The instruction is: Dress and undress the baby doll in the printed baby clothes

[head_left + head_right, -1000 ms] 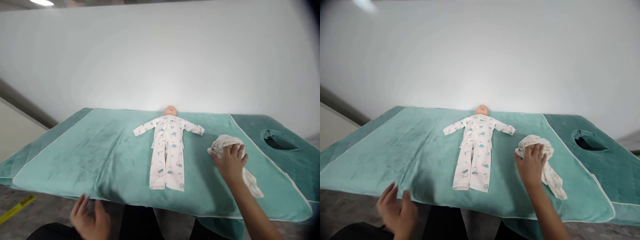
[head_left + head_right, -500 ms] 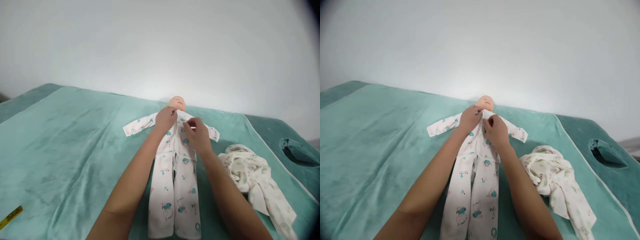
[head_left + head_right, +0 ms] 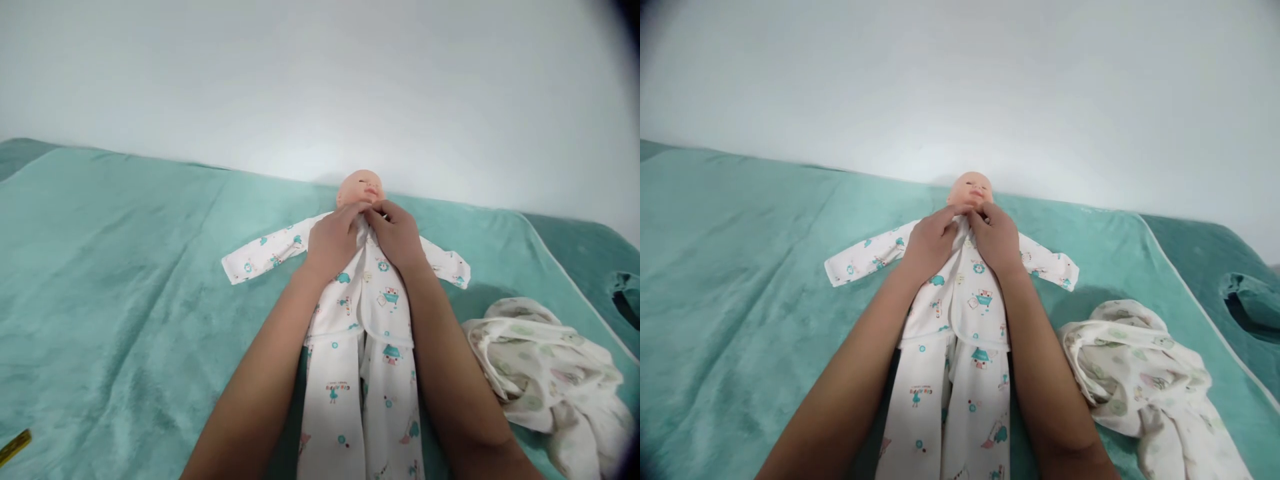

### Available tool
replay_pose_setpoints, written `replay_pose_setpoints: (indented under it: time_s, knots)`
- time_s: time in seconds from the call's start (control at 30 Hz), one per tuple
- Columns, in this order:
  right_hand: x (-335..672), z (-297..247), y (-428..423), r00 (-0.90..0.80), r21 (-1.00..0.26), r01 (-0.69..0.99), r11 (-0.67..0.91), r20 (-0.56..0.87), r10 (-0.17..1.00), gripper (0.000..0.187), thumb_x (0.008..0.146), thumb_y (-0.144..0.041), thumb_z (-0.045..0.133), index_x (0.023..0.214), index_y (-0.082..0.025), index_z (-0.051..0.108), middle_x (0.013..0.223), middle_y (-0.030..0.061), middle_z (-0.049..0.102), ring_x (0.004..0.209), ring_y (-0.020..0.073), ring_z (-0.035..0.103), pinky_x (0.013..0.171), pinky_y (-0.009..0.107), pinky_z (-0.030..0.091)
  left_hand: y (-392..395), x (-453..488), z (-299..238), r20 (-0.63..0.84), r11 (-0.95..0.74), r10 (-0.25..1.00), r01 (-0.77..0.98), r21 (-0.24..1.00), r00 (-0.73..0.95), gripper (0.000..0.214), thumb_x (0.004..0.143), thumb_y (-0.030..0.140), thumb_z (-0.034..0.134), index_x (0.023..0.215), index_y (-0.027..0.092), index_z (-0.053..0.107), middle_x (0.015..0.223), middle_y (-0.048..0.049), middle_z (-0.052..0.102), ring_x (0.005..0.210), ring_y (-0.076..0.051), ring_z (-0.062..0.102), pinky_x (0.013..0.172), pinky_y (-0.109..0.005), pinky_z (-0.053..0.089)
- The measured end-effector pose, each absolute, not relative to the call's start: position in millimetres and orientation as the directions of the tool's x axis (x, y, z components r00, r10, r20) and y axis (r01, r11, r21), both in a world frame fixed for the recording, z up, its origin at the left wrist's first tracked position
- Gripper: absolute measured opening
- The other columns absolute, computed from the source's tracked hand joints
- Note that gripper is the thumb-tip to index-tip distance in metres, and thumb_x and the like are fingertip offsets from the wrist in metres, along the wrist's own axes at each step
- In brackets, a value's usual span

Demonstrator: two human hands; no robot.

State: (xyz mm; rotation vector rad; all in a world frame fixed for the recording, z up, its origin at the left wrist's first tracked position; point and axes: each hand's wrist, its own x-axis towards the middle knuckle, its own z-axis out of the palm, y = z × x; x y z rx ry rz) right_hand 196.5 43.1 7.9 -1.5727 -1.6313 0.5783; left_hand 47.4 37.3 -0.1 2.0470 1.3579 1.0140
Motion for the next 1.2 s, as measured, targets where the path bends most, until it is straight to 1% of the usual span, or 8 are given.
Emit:
replay_pose_setpoints:
  time_s: [0.2,0.33,0.43,0.57,0.73,0.87,1.03,1.2]
  knots:
    - [194,5,48,0.189,-0.915,0.392,0.097,0.183,0.965,0.021,0.088,-0.038,0.055,0.079,-0.02,0.061,0.077,-0.0025,0.06,0.076,0.0147,0.052,0.074,0.028,0.039,39,47,1,0.3,-0.39,0.921,0.591,0.706,0.249,0.054,0.09,0.006,0.04,0.13,0.032,0.065,0.132,0.0048,0.069,0.119,-0.023,0.066,0.101,-0.037,0.051]
    - [195,7,27,0.277,-0.896,0.428,0.118,0.254,0.927,0.022,0.091,-0.041,0.051,0.08,-0.021,0.054,0.075,-0.0028,0.055,0.071,0.014,0.048,0.071,0.028,0.038,30,50,0,0.395,-0.451,0.891,0.551,0.702,0.225,0.046,0.091,0.008,0.04,0.121,0.03,0.069,0.135,0.0031,0.067,0.126,-0.02,0.062,0.108,-0.035,0.048]
    - [192,14,-7,0.218,-0.784,0.611,0.111,0.302,0.928,0.027,0.093,-0.047,0.051,0.082,-0.023,0.052,0.076,-0.0018,0.055,0.07,0.0154,0.048,0.068,0.029,0.036,11,49,1,0.444,-0.482,0.872,0.527,0.7,0.209,0.039,0.093,0.012,0.041,0.112,0.026,0.072,0.139,0.0001,0.065,0.128,-0.019,0.061,0.109,-0.035,0.047]
    - [184,21,-47,0.032,-0.51,0.853,0.111,0.263,0.964,0.03,0.095,-0.05,0.05,0.081,-0.023,0.053,0.084,0.0014,0.059,0.068,0.0159,0.05,0.062,0.028,0.028,-12,40,-4,0.457,-0.504,0.861,0.502,0.703,0.224,0.039,0.092,0.012,0.041,0.111,0.024,0.073,0.139,-0.0033,0.065,0.129,-0.02,0.059,0.114,-0.04,0.044]
    - [182,16,-51,-0.024,-0.341,0.932,0.124,0.283,0.959,0.024,0.097,-0.041,0.049,0.087,-0.021,0.058,0.088,0.0032,0.062,0.067,0.0162,0.052,0.06,0.029,0.023,-16,33,-15,0.468,-0.538,0.842,0.469,0.7,0.268,0.042,0.093,0.012,0.039,0.118,0.023,0.071,0.144,-0.0044,0.061,0.132,-0.02,0.055,0.116,-0.041,0.041]
    - [191,10,-45,-0.108,-0.391,0.891,0.233,0.316,0.943,0.022,0.097,-0.03,0.046,0.081,-0.022,0.057,0.083,0.0022,0.061,0.069,0.0161,0.052,0.061,0.029,0.025,-13,34,-14,0.44,-0.511,0.859,0.457,0.728,0.261,0.042,0.093,0.011,0.039,0.115,0.024,0.073,0.143,-0.0032,0.061,0.132,-0.02,0.055,0.116,-0.042,0.042]
    - [203,5,-38,-0.159,-0.571,0.748,0.34,0.343,0.926,0.023,0.093,-0.02,0.046,0.07,-0.022,0.047,0.072,-0.0011,0.053,0.068,0.0148,0.05,0.064,0.029,0.031,-13,34,-13,0.441,-0.518,0.855,0.471,0.714,0.272,0.042,0.093,0.009,0.04,0.113,0.026,0.073,0.142,-0.0022,0.061,0.131,-0.021,0.057,0.114,-0.043,0.044]
    - [205,6,-33,-0.121,-0.641,0.695,0.326,0.342,0.932,0.02,0.098,-0.024,0.046,0.079,-0.022,0.051,0.08,-0.0002,0.055,0.072,0.0158,0.053,0.068,0.028,0.036,-13,34,-12,0.473,-0.566,0.823,0.509,0.648,0.314,0.042,0.096,0.009,0.039,0.12,0.025,0.069,0.144,-0.0057,0.059,0.13,-0.022,0.056,0.11,-0.044,0.045]
